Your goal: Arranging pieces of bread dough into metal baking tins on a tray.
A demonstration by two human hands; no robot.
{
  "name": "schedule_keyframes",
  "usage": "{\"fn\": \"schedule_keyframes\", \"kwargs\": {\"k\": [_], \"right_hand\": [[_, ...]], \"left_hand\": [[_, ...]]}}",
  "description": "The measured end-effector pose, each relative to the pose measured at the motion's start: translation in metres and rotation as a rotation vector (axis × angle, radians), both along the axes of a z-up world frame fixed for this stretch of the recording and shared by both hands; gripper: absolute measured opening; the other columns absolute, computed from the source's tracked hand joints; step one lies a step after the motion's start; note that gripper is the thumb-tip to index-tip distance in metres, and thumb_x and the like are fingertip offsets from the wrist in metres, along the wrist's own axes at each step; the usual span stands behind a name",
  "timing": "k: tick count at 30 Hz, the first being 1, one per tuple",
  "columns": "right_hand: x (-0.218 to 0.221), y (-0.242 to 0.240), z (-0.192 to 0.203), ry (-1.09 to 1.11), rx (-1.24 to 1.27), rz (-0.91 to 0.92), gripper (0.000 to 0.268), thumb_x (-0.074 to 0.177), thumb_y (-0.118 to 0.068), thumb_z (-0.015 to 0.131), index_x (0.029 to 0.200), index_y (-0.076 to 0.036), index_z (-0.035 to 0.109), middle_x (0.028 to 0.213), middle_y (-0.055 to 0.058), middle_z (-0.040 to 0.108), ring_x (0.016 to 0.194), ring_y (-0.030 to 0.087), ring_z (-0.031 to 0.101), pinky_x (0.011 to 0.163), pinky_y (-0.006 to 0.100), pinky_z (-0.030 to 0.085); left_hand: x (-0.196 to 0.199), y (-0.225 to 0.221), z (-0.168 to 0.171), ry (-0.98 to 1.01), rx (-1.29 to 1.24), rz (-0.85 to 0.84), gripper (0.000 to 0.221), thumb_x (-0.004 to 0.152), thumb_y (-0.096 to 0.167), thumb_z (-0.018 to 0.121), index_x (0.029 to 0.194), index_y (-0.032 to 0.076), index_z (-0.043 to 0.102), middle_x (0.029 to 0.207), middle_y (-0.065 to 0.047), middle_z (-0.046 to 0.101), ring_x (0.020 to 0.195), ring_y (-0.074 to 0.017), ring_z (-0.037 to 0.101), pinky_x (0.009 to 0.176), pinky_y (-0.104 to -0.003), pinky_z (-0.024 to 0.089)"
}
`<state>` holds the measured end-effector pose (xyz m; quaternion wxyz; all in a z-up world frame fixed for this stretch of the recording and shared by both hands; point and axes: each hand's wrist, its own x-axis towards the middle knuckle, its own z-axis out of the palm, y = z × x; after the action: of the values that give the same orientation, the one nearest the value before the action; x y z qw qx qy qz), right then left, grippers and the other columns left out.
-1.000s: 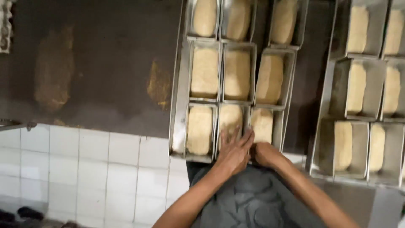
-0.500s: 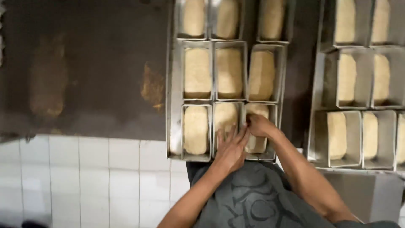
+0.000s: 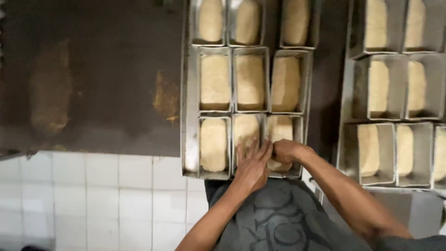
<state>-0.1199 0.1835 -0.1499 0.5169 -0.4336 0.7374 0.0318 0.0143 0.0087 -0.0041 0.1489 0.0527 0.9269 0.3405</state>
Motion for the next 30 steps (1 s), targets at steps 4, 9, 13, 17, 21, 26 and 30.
{"fn": "schedule_keyframes", "kwargs": {"k": [4,9,13,17,21,26,30], "right_hand": [[0.007,-0.013,0.080,-0.015,0.055,-0.109,0.027,0.084,-0.024,0.065,0.095,-0.003,0.080,0.096,0.022,0.076,0.091,0.039,0.072,0.083,0.048,0.056],[-0.026,-0.010,0.040,0.046,0.081,-0.070,0.036,0.081,-0.016,0.063,0.115,-0.012,0.074,0.113,0.016,0.073,0.105,0.036,0.071,0.089,0.048,0.057],[-0.058,-0.044,0.089,0.173,0.068,-0.001,0.034,0.084,-0.016,0.061,0.115,-0.011,0.075,0.115,0.017,0.073,0.108,0.038,0.070,0.090,0.049,0.057],[-0.058,-0.024,0.038,0.259,0.028,0.098,0.027,0.086,-0.011,0.061,0.106,-0.004,0.079,0.113,0.022,0.073,0.107,0.041,0.070,0.091,0.050,0.056],[-0.045,-0.049,0.076,0.228,0.164,0.132,0.027,0.093,-0.016,0.059,0.109,-0.003,0.076,0.112,0.021,0.073,0.105,0.041,0.072,0.087,0.049,0.060],[0.003,-0.016,0.055,0.109,0.126,0.038,0.027,0.094,-0.018,0.057,0.108,-0.005,0.076,0.109,0.020,0.074,0.102,0.038,0.072,0.088,0.049,0.058],[0.015,-0.027,0.117,0.053,0.209,-0.262,0.031,0.086,-0.032,0.070,0.107,-0.010,0.076,0.108,0.021,0.072,0.104,0.040,0.069,0.092,0.049,0.055]], "left_hand": [[-0.004,-0.003,-0.001,-0.044,-0.038,-0.001,0.086,0.081,0.018,0.071,0.157,0.006,0.032,0.166,-0.013,0.027,0.151,-0.0455,0.022,0.112,-0.079,0.008],[-0.009,-0.004,-0.001,-0.017,-0.044,-0.023,0.088,0.082,0.018,0.072,0.158,0.006,0.031,0.166,-0.013,0.027,0.151,-0.0449,0.022,0.114,-0.079,0.008],[-0.010,-0.005,-0.003,-0.015,-0.073,-0.020,0.087,0.083,0.018,0.071,0.159,0.008,0.031,0.168,-0.012,0.028,0.152,-0.0432,0.024,0.116,-0.078,0.010],[-0.009,-0.005,-0.003,-0.060,-0.059,-0.017,0.088,0.082,0.017,0.072,0.158,0.007,0.029,0.167,-0.012,0.027,0.152,-0.0444,0.021,0.111,-0.078,0.008],[-0.012,-0.004,-0.012,0.058,-0.056,-0.001,0.086,0.088,0.018,0.070,0.163,0.006,0.031,0.168,-0.011,0.032,0.157,-0.0422,0.027,0.120,-0.074,0.014],[-0.006,-0.007,0.002,-0.028,-0.063,-0.013,0.086,0.082,0.019,0.072,0.158,0.006,0.033,0.166,-0.013,0.032,0.151,-0.0441,0.025,0.112,-0.079,0.011],[-0.007,-0.002,-0.002,-0.024,-0.080,-0.031,0.085,0.080,0.019,0.074,0.155,0.005,0.035,0.163,-0.015,0.033,0.149,-0.0450,0.025,0.111,-0.079,0.012]]}}
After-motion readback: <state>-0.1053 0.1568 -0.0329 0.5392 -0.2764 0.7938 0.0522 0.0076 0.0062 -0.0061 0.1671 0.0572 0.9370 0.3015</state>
